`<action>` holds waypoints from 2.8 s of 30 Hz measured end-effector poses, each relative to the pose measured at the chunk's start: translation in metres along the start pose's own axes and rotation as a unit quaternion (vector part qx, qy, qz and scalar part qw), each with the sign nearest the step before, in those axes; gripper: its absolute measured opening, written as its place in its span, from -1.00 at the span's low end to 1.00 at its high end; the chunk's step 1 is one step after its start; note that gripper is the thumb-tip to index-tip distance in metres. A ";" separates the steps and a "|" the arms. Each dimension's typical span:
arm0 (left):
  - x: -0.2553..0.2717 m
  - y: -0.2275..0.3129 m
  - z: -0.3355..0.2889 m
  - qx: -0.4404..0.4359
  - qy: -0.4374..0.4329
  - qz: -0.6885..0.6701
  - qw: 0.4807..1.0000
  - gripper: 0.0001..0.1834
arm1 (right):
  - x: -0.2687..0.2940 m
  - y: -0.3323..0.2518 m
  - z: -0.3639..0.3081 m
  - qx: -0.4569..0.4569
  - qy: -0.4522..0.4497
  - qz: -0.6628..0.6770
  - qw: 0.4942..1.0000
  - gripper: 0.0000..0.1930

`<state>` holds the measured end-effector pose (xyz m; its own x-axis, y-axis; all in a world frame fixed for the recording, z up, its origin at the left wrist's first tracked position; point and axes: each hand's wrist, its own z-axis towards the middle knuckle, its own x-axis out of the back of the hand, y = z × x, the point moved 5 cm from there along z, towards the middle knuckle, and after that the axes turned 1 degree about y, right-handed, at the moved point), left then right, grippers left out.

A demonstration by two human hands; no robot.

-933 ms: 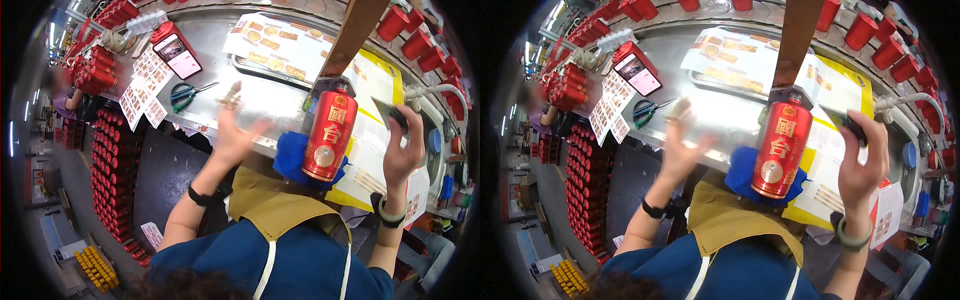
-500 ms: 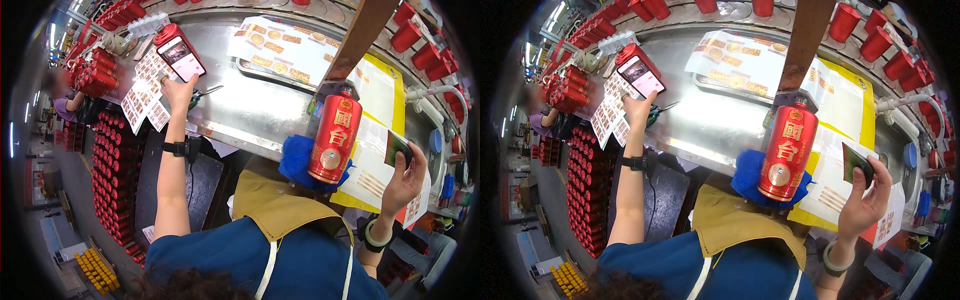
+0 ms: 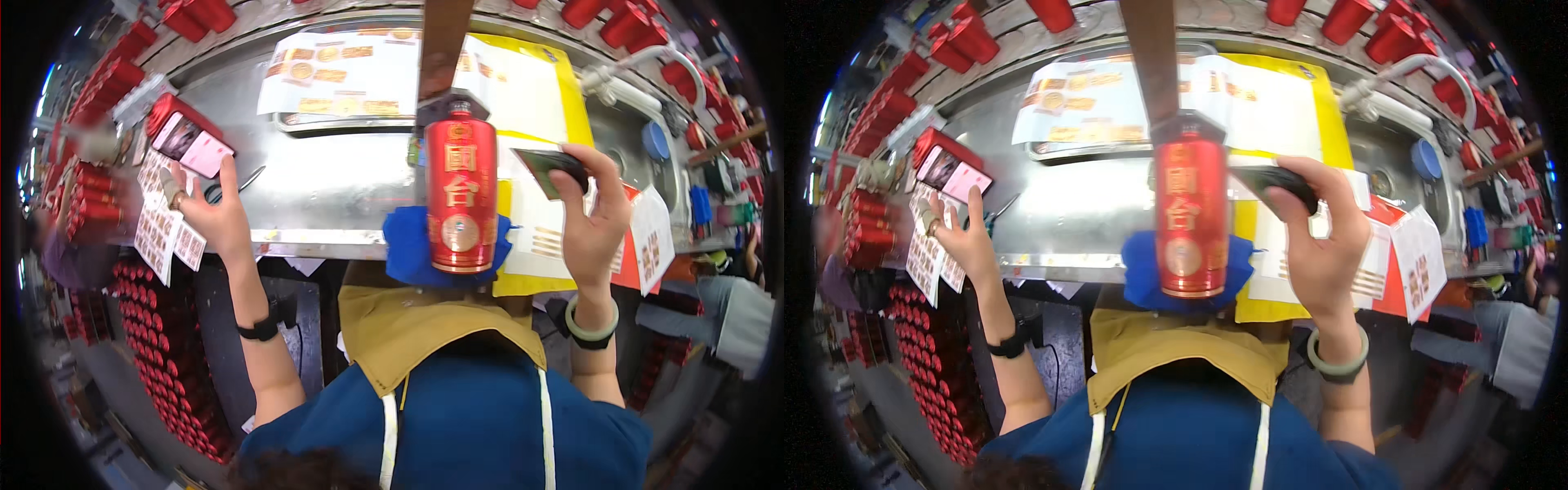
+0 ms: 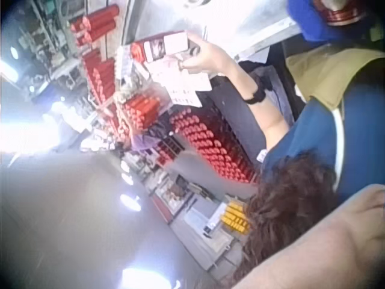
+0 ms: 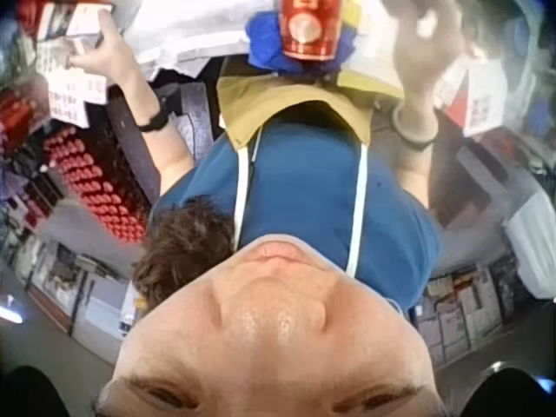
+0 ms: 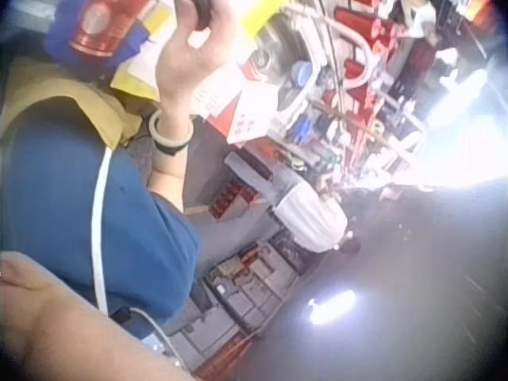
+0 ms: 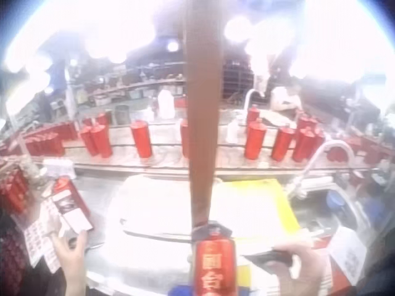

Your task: Applying and smoothing decorative labels on red cylindrical bottles on an assembly floor.

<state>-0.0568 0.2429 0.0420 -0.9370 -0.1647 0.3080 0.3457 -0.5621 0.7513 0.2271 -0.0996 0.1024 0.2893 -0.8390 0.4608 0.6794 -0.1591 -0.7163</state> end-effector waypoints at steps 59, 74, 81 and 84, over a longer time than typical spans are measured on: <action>-0.005 -0.145 0.046 0.150 -0.048 0.224 0.962 -0.08 | 0.018 0.004 -0.014 -0.072 -0.035 0.098 0.992 -0.73; -0.010 -0.176 0.045 0.138 -0.040 0.208 0.967 -0.09 | 0.013 0.003 -0.015 -0.090 -0.042 0.133 0.986 -0.72; -0.012 -0.169 0.047 0.149 -0.032 0.217 0.964 -0.11 | 0.012 0.005 -0.016 -0.095 -0.048 0.146 0.984 -0.72; -0.013 -0.171 0.049 0.162 -0.051 0.195 0.966 -0.15 | 0.012 0.004 -0.017 -0.102 -0.053 0.155 0.981 -0.72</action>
<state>-0.1017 0.3805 -0.0621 -0.7287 -0.2228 0.6476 0.6839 -0.1886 0.7048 0.2223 -0.1193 0.0960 0.5374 -0.8059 0.2483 0.4014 -0.0144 -0.9158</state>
